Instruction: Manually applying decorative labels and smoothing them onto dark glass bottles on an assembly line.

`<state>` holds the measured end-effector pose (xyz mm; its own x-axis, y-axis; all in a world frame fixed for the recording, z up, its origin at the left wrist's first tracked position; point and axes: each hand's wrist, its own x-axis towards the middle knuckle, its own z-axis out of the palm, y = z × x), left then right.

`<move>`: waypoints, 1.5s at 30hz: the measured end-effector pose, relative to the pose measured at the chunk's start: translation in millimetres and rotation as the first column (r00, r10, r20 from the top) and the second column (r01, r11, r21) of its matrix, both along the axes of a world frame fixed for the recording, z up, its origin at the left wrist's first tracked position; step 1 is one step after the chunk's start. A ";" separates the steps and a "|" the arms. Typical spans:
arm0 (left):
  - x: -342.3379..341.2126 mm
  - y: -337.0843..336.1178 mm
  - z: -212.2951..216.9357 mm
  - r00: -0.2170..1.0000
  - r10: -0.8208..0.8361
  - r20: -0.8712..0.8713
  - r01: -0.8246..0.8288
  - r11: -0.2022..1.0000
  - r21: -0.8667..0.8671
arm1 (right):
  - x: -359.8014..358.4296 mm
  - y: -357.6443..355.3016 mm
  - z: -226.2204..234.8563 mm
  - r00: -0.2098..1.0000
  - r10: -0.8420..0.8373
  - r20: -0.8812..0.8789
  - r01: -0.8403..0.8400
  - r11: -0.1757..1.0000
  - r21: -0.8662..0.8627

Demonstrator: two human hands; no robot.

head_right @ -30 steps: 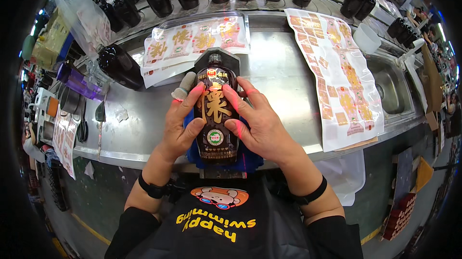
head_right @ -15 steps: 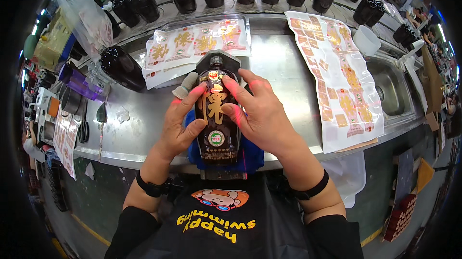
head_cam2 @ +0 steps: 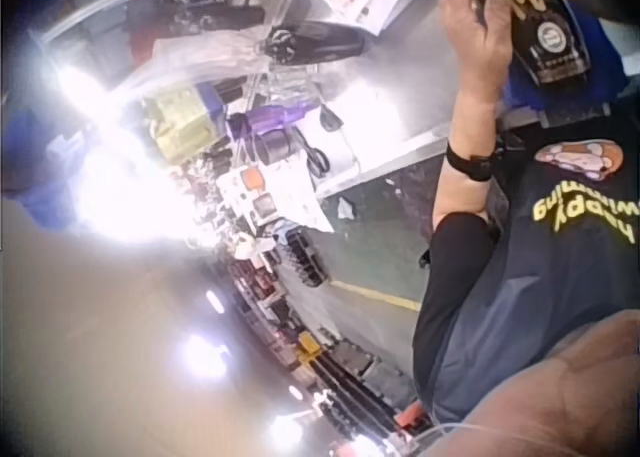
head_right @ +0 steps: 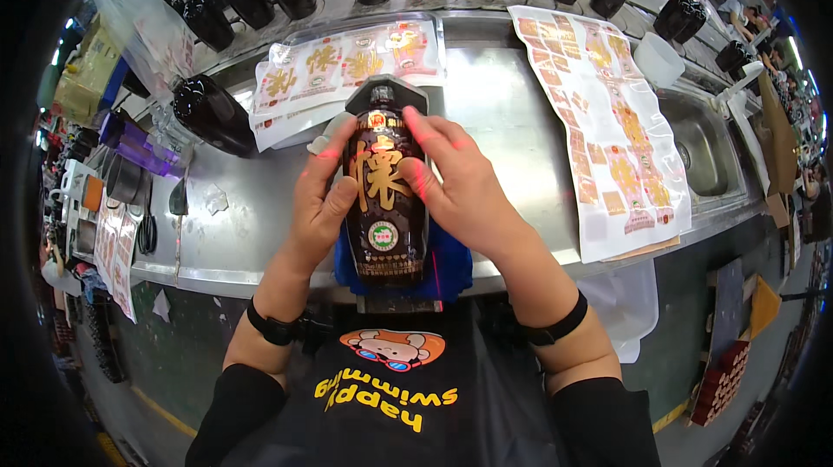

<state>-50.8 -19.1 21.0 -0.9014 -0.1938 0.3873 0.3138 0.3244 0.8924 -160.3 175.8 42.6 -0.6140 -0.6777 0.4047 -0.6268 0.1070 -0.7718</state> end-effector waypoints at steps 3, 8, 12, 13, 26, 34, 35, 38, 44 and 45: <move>5.3 3.9 -7.9 0.999 -0.034 0.012 0.031 0.981 0.191 | 2.4 4.4 -7.1 0.970 0.037 0.239 -0.036 0.999 -0.010; 9.7 9.9 -11.0 0.990 -0.133 0.053 0.116 0.961 0.249 | 5.1 5.9 -14.9 0.912 0.106 0.397 -0.106 0.994 -0.021; 13.0 7.7 -9.7 0.986 -0.133 0.103 0.107 0.970 0.220 | 5.3 10.6 -14.3 0.890 0.149 0.431 -0.140 0.989 -0.052; 15.7 6.4 -9.6 0.984 -0.141 0.110 0.117 0.973 0.200 | 5.8 13.4 -13.7 0.873 0.184 0.451 -0.170 0.983 -0.072; 25.5 2.3 -12.3 0.963 -0.212 0.167 0.204 0.977 0.060 | 7.3 26.0 -20.9 0.932 0.255 0.258 -0.285 0.955 0.084; 24.0 -2.3 -18.0 0.954 -0.254 0.160 0.250 0.967 0.040 | 9.0 25.2 -21.0 0.913 0.266 0.310 -0.306 0.948 0.090; 24.0 -2.7 -18.5 0.954 -0.244 0.174 0.242 0.970 0.030 | 8.8 25.4 -21.7 0.909 0.273 0.313 -0.313 0.946 0.084; 24.0 -3.8 -20.6 0.953 -0.244 0.181 0.245 0.969 0.020 | 8.1 26.6 -23.8 0.904 0.288 0.316 -0.325 0.943 0.069; 22.8 -10.3 -17.0 0.957 -0.226 0.179 0.254 0.955 -0.155 | 6.2 28.5 -24.6 0.920 0.298 0.254 -0.331 0.938 0.100; 23.5 -10.8 -13.7 0.957 -0.218 0.191 0.254 0.948 -0.193 | 5.7 28.9 -24.6 0.915 0.306 0.262 -0.338 0.938 0.083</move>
<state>-27.3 -29.9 7.3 -0.9658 0.1027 0.2382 0.2587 0.4469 0.8564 -154.6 204.8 17.9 -0.4220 -0.8901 0.1721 -0.4401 0.0352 -0.8973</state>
